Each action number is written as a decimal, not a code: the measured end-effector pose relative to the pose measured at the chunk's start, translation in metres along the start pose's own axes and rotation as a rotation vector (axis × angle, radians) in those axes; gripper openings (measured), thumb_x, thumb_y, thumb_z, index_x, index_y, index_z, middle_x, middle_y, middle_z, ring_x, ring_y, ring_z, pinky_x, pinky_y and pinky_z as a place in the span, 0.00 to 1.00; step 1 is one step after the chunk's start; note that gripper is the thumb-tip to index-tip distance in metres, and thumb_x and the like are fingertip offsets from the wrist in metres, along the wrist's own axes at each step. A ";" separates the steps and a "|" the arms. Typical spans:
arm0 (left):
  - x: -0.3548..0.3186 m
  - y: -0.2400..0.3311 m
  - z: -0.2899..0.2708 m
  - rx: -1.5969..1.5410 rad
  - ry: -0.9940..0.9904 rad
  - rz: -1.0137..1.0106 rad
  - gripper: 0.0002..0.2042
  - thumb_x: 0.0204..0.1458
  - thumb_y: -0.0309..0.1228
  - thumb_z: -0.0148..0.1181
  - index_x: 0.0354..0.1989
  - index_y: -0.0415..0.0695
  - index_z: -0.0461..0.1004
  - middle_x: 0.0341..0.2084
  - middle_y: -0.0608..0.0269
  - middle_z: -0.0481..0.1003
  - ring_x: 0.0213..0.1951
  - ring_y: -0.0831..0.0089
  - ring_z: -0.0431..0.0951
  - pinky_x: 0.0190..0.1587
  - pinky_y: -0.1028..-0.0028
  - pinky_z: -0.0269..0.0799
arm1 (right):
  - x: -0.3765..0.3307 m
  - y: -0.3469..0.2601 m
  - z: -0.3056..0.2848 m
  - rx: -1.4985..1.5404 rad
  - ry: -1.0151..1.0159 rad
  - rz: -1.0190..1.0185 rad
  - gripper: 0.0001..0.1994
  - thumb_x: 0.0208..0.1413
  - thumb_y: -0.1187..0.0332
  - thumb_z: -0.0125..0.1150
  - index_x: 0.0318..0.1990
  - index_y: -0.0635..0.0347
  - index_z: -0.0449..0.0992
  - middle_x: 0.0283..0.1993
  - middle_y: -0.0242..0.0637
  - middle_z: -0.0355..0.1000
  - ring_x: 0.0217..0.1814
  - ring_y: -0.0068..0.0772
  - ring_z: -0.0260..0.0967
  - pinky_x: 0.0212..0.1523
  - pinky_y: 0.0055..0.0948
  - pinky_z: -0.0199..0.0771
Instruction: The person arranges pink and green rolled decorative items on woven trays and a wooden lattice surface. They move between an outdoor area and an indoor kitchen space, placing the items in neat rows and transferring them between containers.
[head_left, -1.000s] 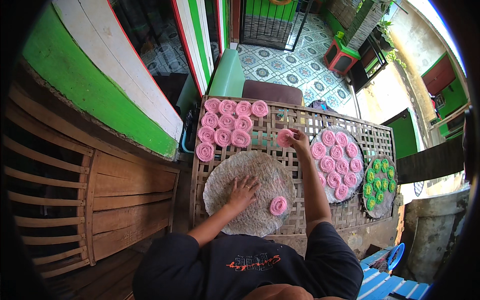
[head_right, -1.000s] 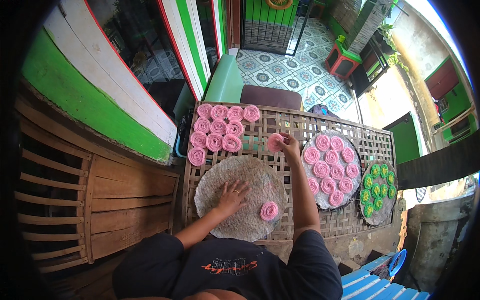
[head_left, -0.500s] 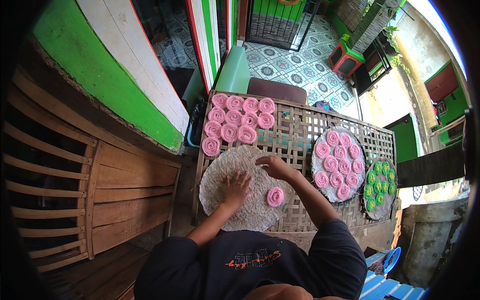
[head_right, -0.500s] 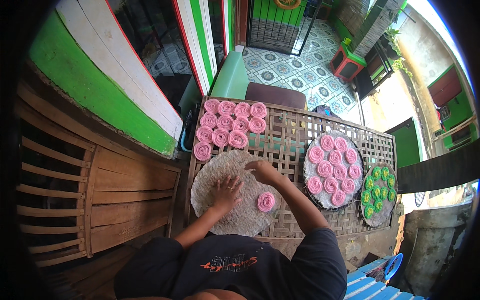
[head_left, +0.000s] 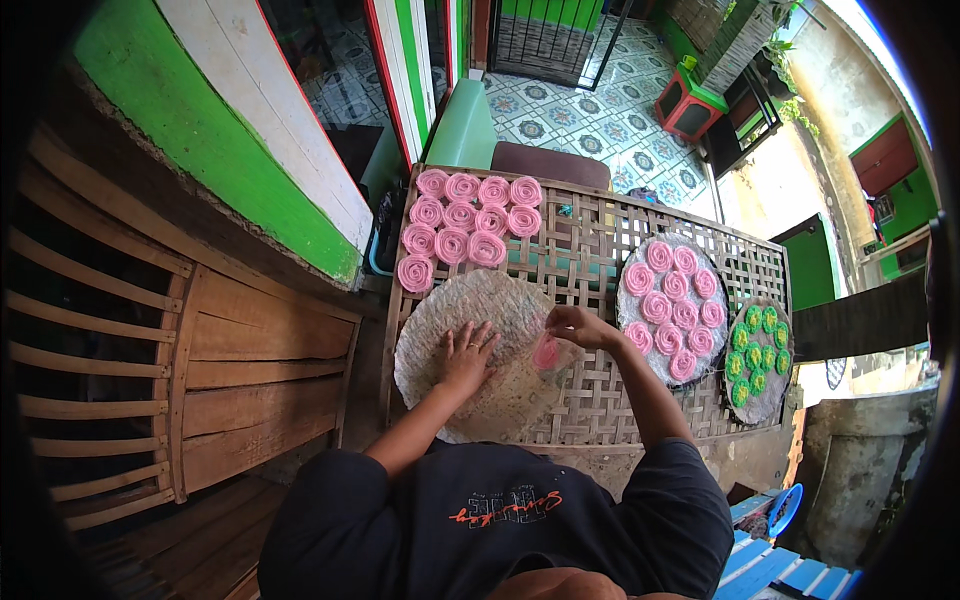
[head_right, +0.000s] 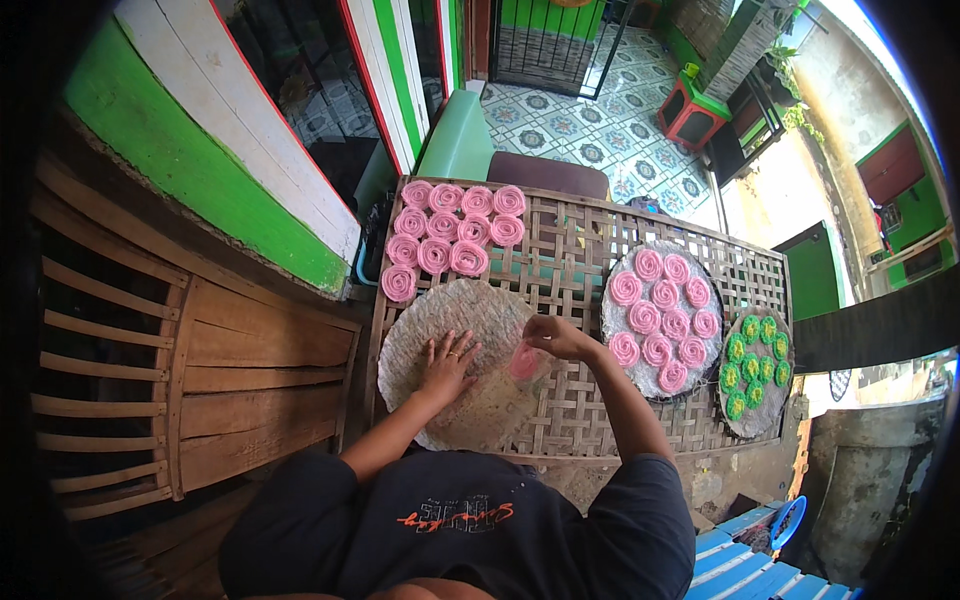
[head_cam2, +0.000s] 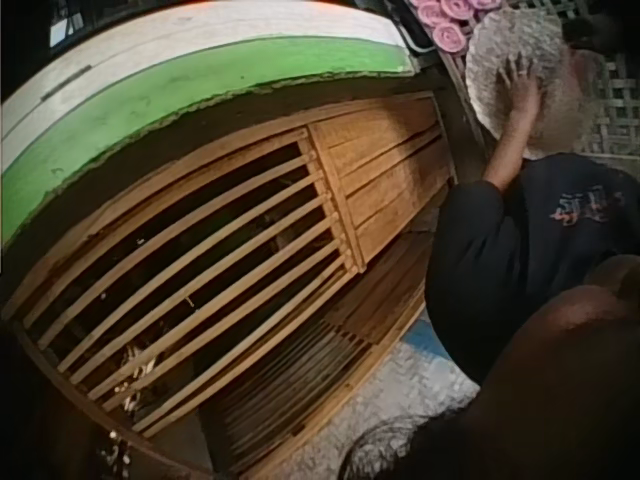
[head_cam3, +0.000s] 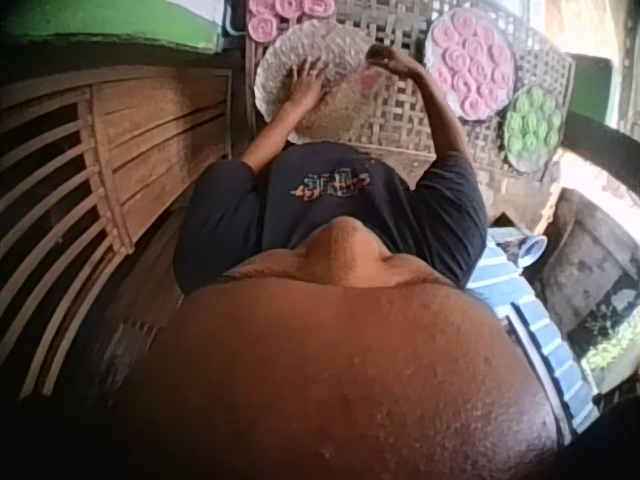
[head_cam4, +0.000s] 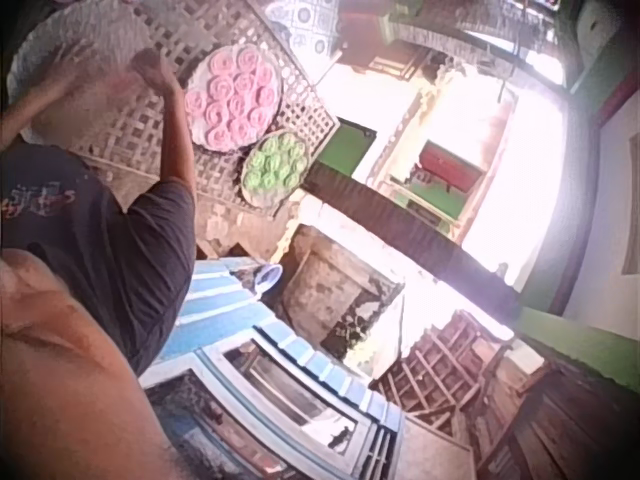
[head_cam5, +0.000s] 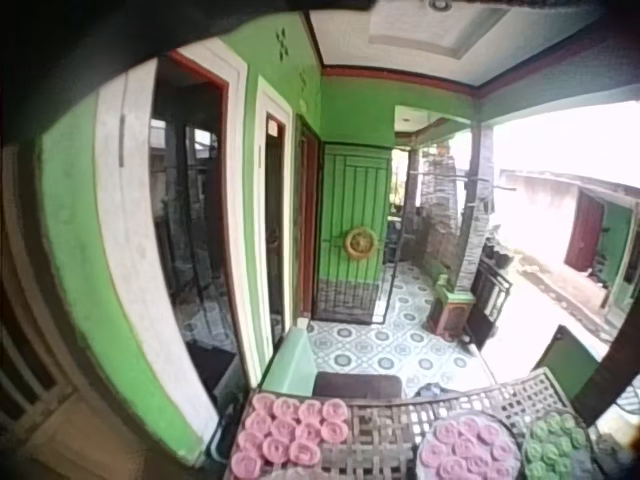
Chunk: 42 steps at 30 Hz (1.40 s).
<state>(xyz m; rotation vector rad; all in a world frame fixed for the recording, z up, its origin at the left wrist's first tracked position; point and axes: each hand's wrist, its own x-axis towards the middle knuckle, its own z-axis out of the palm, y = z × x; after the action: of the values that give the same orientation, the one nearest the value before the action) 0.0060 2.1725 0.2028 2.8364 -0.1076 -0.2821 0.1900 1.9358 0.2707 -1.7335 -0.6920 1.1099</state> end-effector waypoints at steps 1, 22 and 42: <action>0.001 0.001 -0.003 -0.002 -0.020 0.001 0.37 0.49 0.46 0.62 0.68 0.59 0.53 0.70 0.67 0.43 0.70 0.54 0.41 0.66 0.40 0.35 | 0.006 -0.005 -0.006 0.136 -0.001 -0.002 0.09 0.56 0.70 0.61 0.40 0.66 0.71 0.38 0.34 0.73 0.44 0.25 0.71 0.48 0.26 0.71; -0.008 0.044 -0.011 -0.866 0.280 -0.147 0.22 0.58 0.42 0.56 0.57 0.44 0.66 0.54 0.55 0.71 0.56 0.57 0.71 0.56 0.64 0.69 | 0.109 -0.017 -0.027 0.601 0.461 -0.271 0.10 0.63 0.68 0.52 0.46 0.64 0.72 0.39 0.32 0.73 0.39 0.24 0.74 0.41 0.29 0.78; -0.035 0.006 -0.021 -2.158 0.137 -0.393 0.17 0.54 0.23 0.57 0.54 0.42 0.68 0.43 0.64 0.74 0.40 0.75 0.76 0.45 0.76 0.74 | 0.017 -0.021 0.135 0.867 0.287 -0.005 0.16 0.51 0.73 0.65 0.46 0.64 0.67 0.42 0.37 0.72 0.44 0.30 0.72 0.47 0.30 0.74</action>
<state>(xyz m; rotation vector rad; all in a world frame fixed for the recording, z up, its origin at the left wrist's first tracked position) -0.0238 2.1764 0.2304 0.6859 0.4807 -0.0935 0.0761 2.0127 0.2628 -1.0925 -0.0017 0.9271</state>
